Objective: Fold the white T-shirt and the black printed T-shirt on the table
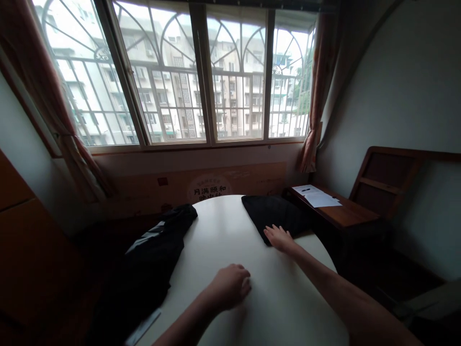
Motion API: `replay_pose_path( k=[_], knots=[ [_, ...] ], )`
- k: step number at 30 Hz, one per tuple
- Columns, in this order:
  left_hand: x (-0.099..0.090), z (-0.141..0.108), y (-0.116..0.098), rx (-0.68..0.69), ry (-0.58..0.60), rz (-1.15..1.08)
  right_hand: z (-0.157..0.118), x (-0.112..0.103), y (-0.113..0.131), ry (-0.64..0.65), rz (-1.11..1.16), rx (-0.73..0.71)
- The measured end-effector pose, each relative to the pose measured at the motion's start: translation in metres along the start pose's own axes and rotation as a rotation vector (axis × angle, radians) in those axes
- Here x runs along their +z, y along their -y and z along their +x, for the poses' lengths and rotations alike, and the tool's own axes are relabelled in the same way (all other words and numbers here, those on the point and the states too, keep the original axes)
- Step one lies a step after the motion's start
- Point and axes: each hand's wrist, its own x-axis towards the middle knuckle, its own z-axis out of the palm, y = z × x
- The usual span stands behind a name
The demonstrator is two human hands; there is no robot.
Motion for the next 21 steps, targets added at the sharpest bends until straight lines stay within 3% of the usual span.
replay_pose_path(
  k=[2,5,8,11,14,21],
  knots=[
    [0.0,0.001,0.017,-0.135,-0.121,-0.003,-0.011,0.003,0.019,-0.073,0.091,-0.027],
    [0.007,0.006,0.041,-0.278,-0.319,-0.014,-0.026,0.02,0.051,-0.198,0.397,-0.209],
    [0.017,0.009,0.06,-0.366,-0.45,-0.039,-0.037,0.046,0.082,-0.139,0.696,-0.23],
    [0.025,0.011,0.075,-0.406,-0.552,-0.093,-0.042,0.07,0.1,-0.057,0.729,-0.189],
    [0.028,0.012,0.086,-0.386,-0.629,-0.167,-0.046,0.082,0.104,-0.056,0.735,-0.234],
    [0.031,0.011,0.098,-0.347,-0.734,-0.296,-0.049,0.088,0.093,-0.095,0.698,-0.339]
  ],
)
